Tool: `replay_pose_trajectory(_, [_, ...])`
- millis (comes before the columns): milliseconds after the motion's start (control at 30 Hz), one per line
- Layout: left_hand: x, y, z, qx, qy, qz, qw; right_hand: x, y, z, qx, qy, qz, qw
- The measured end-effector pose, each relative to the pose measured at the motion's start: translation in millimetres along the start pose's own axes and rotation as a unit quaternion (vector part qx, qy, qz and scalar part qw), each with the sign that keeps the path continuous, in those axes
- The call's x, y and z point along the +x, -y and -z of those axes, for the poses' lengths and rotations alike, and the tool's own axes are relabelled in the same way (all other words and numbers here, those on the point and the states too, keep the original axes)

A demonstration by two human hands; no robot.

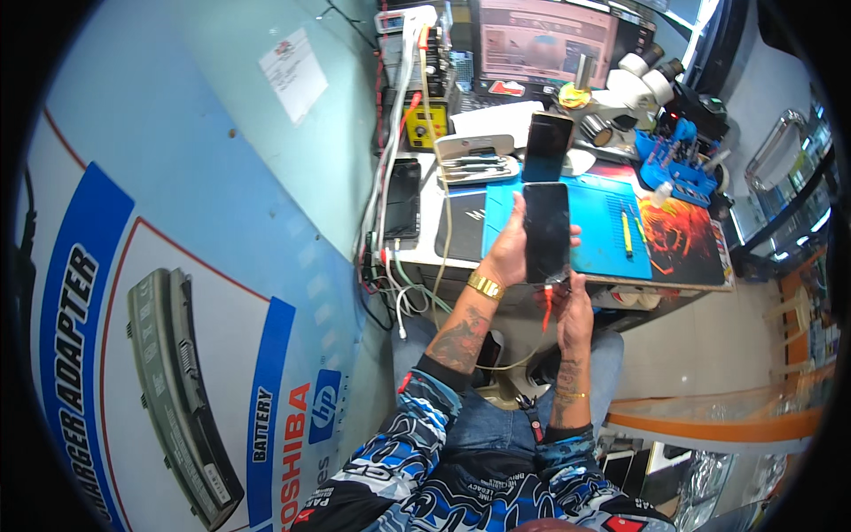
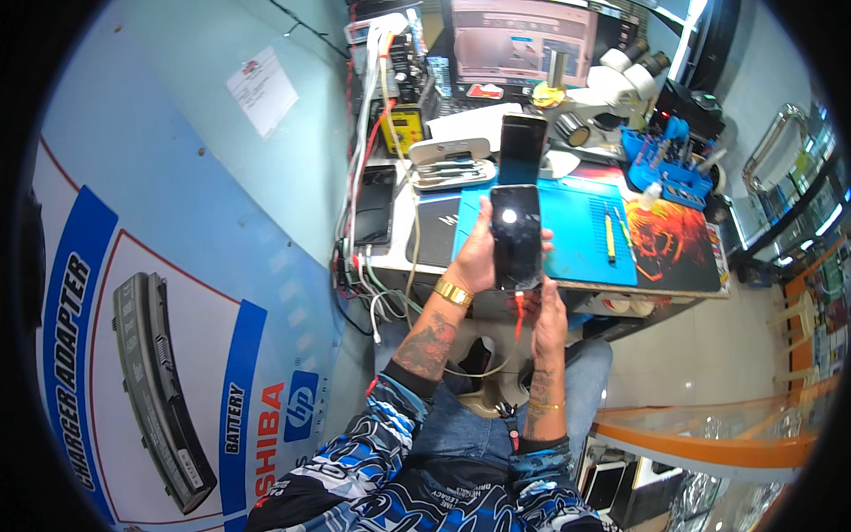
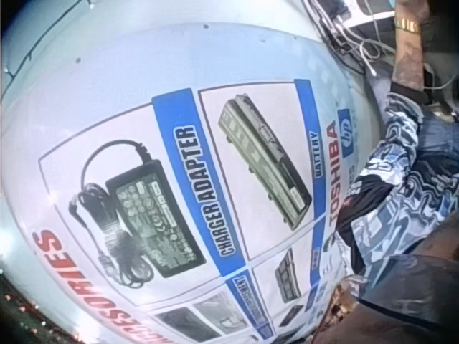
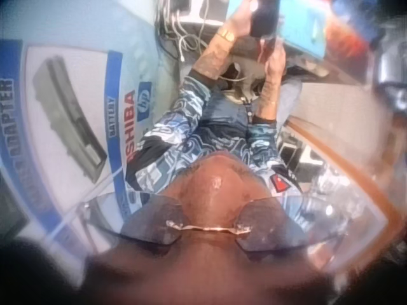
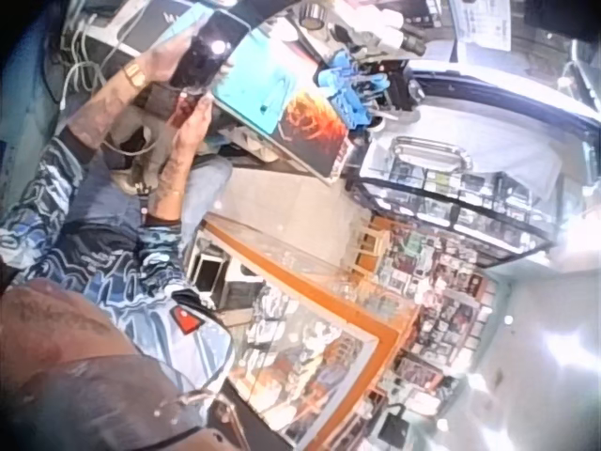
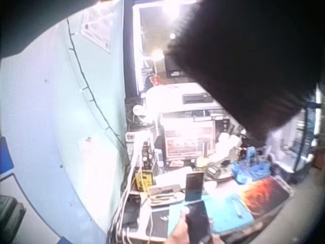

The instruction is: The person uses a screwdriver to remove screws from the back of a smartphone. They then open the device to inspect the internal components and handle a replacement battery package.

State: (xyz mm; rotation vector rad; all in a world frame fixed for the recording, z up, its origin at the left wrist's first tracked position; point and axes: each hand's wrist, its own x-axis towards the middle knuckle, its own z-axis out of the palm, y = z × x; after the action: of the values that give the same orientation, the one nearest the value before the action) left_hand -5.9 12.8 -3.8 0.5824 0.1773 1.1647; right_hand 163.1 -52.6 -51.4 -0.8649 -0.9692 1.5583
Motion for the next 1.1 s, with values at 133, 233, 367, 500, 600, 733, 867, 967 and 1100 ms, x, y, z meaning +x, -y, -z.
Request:
replay_pose_trajectory(133, [-0.2, -0.8, -1.5, 0.018, -0.012, 0.0, 1.0, 1.4, -1.0, 1.4, -0.025, 0.009, -0.007, 1.0])
replay_pose_trajectory(233, [-1.3, -1.2, 0.9, 0.014, -0.004, 0.003, 1.0, -0.4, 2.1, -1.3, -0.037, 0.016, -0.002, 0.999])
replay_pose_trajectory(367, [-1.8, -1.7, -4.7, 0.011, -0.008, 0.009, 1.0, -2.5, 4.2, -2.8, -0.005, 0.024, 0.0, 1.0])
replay_pose_trajectory(500, [-2.2, -1.4, -2.7, 0.02, 0.009, 0.006, 1.0, -2.3, 4.5, -2.7, -0.003, 0.021, -0.001, 1.0])
replay_pose_trajectory(600, [-2.5, -2.0, 1.8, 0.019, 0.002, 0.007, 1.0, -2.2, 5.0, -5.8, -0.012, 0.019, -0.001, 1.0])
replay_pose_trajectory(733, [-0.7, -1.3, 2.0, 0.026, -0.002, 0.005, 1.0, -0.8, 4.6, -4.2, -0.014, 0.025, 0.006, 1.0])
replay_pose_trajectory(867, [-1.1, -3.0, 1.0, 0.033, 0.008, 0.007, 0.999, -1.0, 5.9, -4.3, -0.016, 0.03, 0.003, 0.999])
replay_pose_trajectory(967, [-2.3, -4.0, -2.1, 0.028, 0.004, 0.01, 1.0, -1.5, 6.8, -6.9, -0.035, 0.03, 0.012, 0.999])
replay_pose_trajectory(1100, [-2.7, -4.1, -2.8, 0.034, 0.005, 0.004, 0.999, -1.5, 5.0, -8.1, -0.028, 0.033, 0.012, 0.999])
